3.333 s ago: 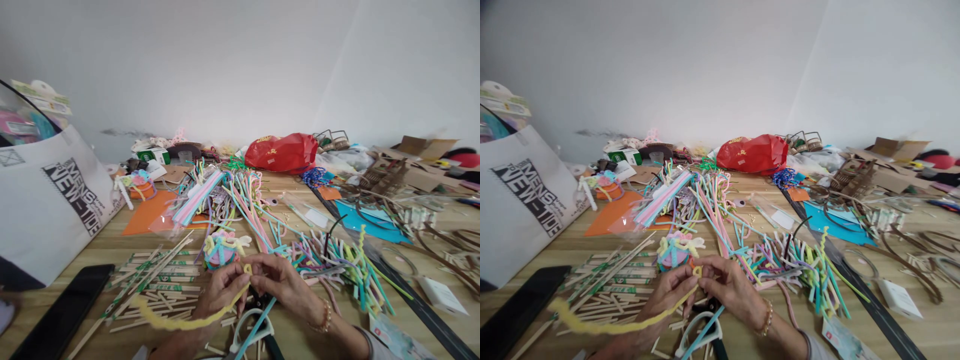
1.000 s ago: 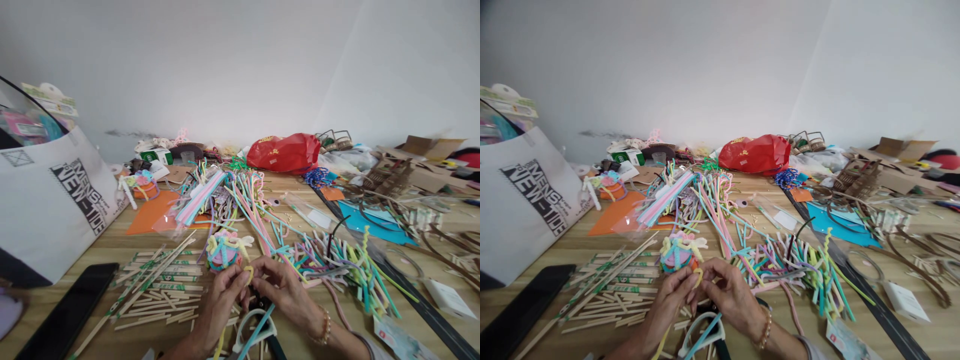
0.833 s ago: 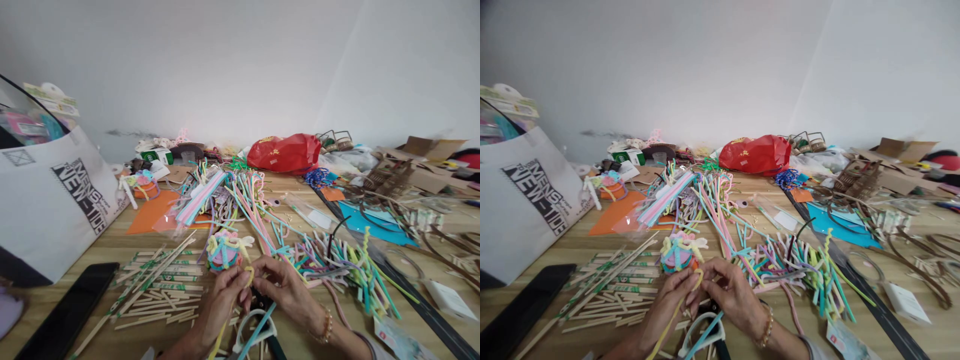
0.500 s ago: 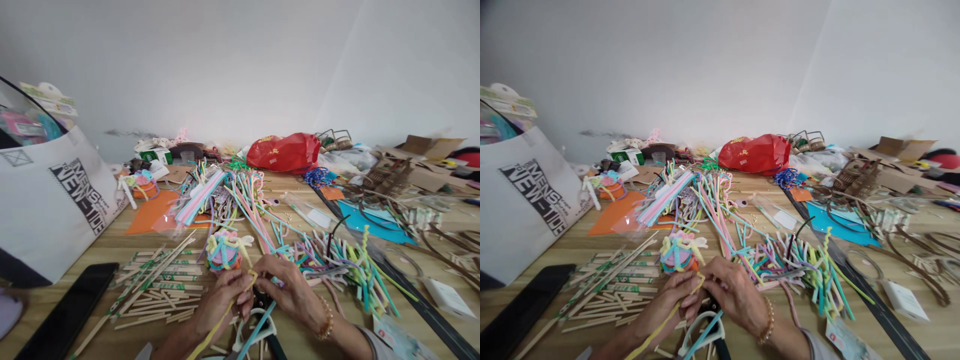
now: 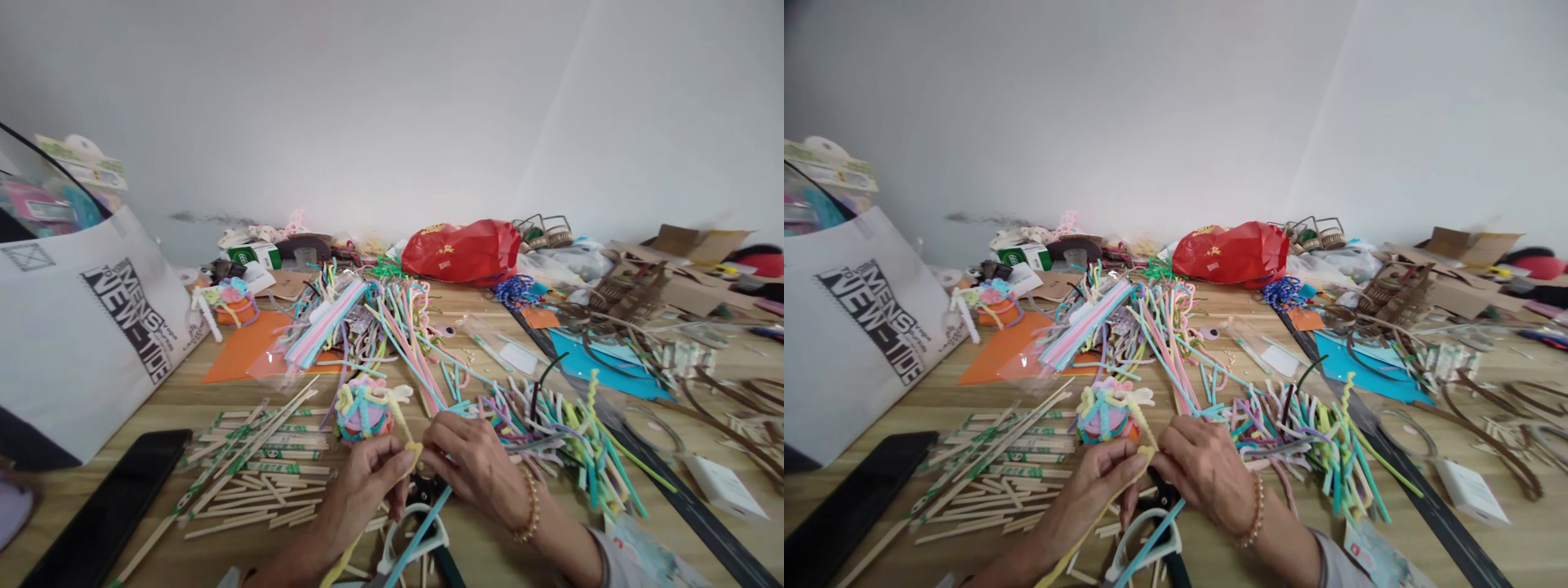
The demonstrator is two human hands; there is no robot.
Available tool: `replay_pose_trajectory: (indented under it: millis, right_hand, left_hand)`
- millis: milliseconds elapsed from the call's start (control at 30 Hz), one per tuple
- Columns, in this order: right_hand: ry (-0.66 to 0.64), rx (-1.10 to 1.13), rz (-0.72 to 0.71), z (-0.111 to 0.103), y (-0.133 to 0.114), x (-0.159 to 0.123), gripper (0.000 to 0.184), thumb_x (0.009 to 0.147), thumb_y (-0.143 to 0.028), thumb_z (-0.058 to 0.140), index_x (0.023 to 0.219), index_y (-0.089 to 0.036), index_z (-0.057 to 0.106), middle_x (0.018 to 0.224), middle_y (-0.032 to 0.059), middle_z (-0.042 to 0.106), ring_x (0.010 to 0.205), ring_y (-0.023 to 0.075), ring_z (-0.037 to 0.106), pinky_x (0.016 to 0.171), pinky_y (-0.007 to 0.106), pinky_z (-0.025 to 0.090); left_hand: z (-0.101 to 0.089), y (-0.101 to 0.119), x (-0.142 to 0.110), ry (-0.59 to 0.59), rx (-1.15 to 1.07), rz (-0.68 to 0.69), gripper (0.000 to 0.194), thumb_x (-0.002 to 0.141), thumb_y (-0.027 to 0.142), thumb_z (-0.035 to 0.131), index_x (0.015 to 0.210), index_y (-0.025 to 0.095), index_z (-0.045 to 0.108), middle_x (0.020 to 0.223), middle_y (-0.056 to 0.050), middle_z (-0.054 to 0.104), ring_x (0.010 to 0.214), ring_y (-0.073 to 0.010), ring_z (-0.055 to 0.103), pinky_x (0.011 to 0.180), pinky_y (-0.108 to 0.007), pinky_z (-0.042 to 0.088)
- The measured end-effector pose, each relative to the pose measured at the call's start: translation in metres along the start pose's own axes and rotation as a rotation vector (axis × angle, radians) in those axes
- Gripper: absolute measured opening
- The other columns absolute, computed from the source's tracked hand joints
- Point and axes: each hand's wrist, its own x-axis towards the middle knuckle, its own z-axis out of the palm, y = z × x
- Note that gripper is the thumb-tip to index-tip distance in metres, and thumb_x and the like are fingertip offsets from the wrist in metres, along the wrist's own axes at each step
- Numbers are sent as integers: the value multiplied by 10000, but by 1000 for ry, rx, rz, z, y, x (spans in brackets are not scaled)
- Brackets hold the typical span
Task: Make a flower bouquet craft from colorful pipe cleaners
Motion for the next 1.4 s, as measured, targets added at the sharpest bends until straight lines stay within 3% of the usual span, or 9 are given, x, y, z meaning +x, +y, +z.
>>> replay_pose_trajectory:
  millis: [167,300,467,567,667,767,867,967,1400]
  right_hand:
    - [-93,339,259,-12,-6,4,105,879,-194,539,788,-164,584,694,8,605,632,123,542,616,221,407]
    - [-250,650,377,-17,-7,6,70,839,-223,603,857,-156,618,728,2,621,621,111,538,578,201,411]
    - [-210,899,426,-9,-8,5,189,855,-331,625,860,-143,608,683,-7,591,594,102,508,549,200,389]
    - [-200,972,451,-4,-7,4,204,843,-345,641,851,-145,603,679,-7,588,583,103,511,539,202,396]
    - [-189,993,456,-4,-5,5,245,841,-391,640,838,-150,594,662,-15,568,565,99,493,528,204,395]
    - [-200,922,433,-7,-5,6,242,856,-391,617,830,-151,601,664,-14,565,572,99,480,529,205,378]
    - [-208,775,406,-9,-6,5,186,858,-338,613,832,-154,624,686,-8,591,605,105,496,553,208,374]
    - [-209,724,397,-6,-6,4,148,851,-306,623,861,-159,631,694,-12,602,615,104,503,567,207,376]
    - [-162,1112,516,2,-1,8,359,788,-487,675,810,-136,607,620,-27,563,505,90,532,519,219,460]
  left_hand:
    - [1,0,-3,108,198,94,271,803,407,599,681,178,522,489,61,496,388,-80,449,412,-184,373]
    - [3,-1,-9,298,568,305,125,789,223,564,671,181,563,573,25,564,500,-108,517,494,-203,389]
    - [4,-3,-13,336,860,445,126,776,137,542,675,188,597,577,17,617,540,-128,559,561,-228,397]
    - [2,2,-11,276,800,395,94,767,132,565,711,186,618,653,2,653,609,-139,585,608,-232,424]
    - [-1,12,-9,132,594,242,62,789,222,601,781,171,634,728,-18,659,658,-149,600,619,-230,451]
    - [-5,19,-7,-6,346,73,244,821,392,592,794,150,614,679,-10,612,573,-128,559,552,-224,444]
    - [-7,19,-5,-33,209,-12,320,801,455,609,729,145,581,596,16,558,489,-101,499,492,-212,411]
    - [-8,15,-2,-52,183,-20,328,762,455,658,706,140,582,581,16,559,484,-99,495,478,-208,398]
    - [-5,16,-7,-45,353,39,274,815,390,595,667,159,586,513,28,551,468,-107,481,487,-216,348]
